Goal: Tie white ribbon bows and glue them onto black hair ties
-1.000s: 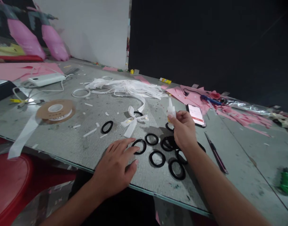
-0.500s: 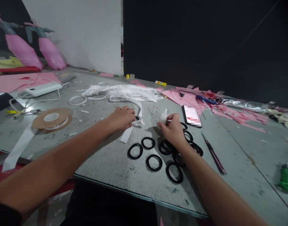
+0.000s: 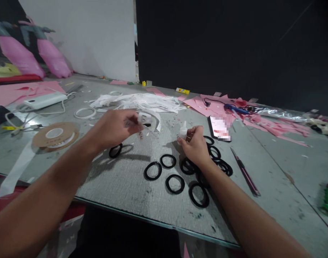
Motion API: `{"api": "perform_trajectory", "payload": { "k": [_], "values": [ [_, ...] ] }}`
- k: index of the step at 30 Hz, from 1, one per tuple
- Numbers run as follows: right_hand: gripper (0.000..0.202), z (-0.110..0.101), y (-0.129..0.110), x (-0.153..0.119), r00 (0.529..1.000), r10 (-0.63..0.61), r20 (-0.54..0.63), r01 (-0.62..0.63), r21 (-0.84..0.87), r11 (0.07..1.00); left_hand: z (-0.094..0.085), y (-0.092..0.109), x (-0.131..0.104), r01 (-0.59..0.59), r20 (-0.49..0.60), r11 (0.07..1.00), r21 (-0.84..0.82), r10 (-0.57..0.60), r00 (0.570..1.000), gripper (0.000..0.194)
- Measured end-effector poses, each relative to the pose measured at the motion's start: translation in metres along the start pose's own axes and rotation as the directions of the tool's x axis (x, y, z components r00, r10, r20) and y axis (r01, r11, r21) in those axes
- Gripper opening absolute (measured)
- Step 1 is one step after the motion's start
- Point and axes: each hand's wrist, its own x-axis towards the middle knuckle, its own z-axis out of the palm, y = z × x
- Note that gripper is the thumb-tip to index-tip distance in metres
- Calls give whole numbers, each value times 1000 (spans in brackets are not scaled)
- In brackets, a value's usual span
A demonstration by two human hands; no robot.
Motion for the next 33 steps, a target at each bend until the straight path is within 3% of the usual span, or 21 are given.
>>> {"api": "perform_trajectory", "payload": {
  "k": [2, 4, 7, 11, 13, 15, 18, 20, 22, 24, 26, 27, 29, 33],
  "values": [
    [41, 1, 0, 0, 1000, 7, -10, -7, 15, 1000, -9, 7, -16, 140, -98, 958, -251, -169, 981, 18],
    [43, 1, 0, 1, 1000, 7, -10, -7, 23, 1000, -11, 12, -35, 236, -130, 857, -457, -327, 936, 19],
    [47, 1, 1, 1, 1000, -2, 2, 2, 73, 997, -2, 14, -66, 389, -22, 646, -657, -532, 846, 22],
    [50, 3, 2, 2, 1000, -19, 12, 17, 106, 994, 20, 10, -99, 453, 251, 228, -862, -584, 772, 26],
    [49, 4, 0, 2, 999, -29, 17, 28, 83, 996, 28, 7, -106, 475, 319, 123, -872, -593, 739, 23],
    [48, 5, -1, 2, 999, -33, 16, 32, 54, 998, 31, 4, -102, 464, 308, 93, -881, -632, 711, 18],
    [48, 5, -3, 2, 999, -32, 11, 31, 24, 999, 32, -1, -75, 422, 223, 139, -896, -680, 699, 10],
    [47, 5, -3, 2, 999, -32, 13, 32, 12, 999, 30, -6, -48, 439, 205, 234, -868, -636, 744, 8],
    [47, 5, -3, 1, 999, -31, 18, 31, 18, 999, 26, -14, -23, 469, 190, 460, -754, -531, 826, 11],
    [49, 4, -4, -1, 999, -31, 23, 30, 33, 999, 20, -22, -7, 421, 81, 769, -482, -439, 895, 12],
    [51, 2, -8, -5, 998, -57, -2, 57, 19, 998, 12, -28, -1, 301, -2, 928, -219, -309, 951, 13],
    [51, 0, -10, -8, 995, -88, -40, 88, -12, 996, 8, -29, -1, 252, -3, 955, -159, -255, 967, 13],
    [48, -3, -15, -12, 973, -185, -137, 171, -108, 979, 2, -30, -6, 218, 31, 955, -204, -216, 976, 14],
    [34, -10, -24, -20, 913, -336, -232, 277, -252, 927, 4, -31, -10, 253, 48, 901, -353, -252, 967, 15]
  ]
}}
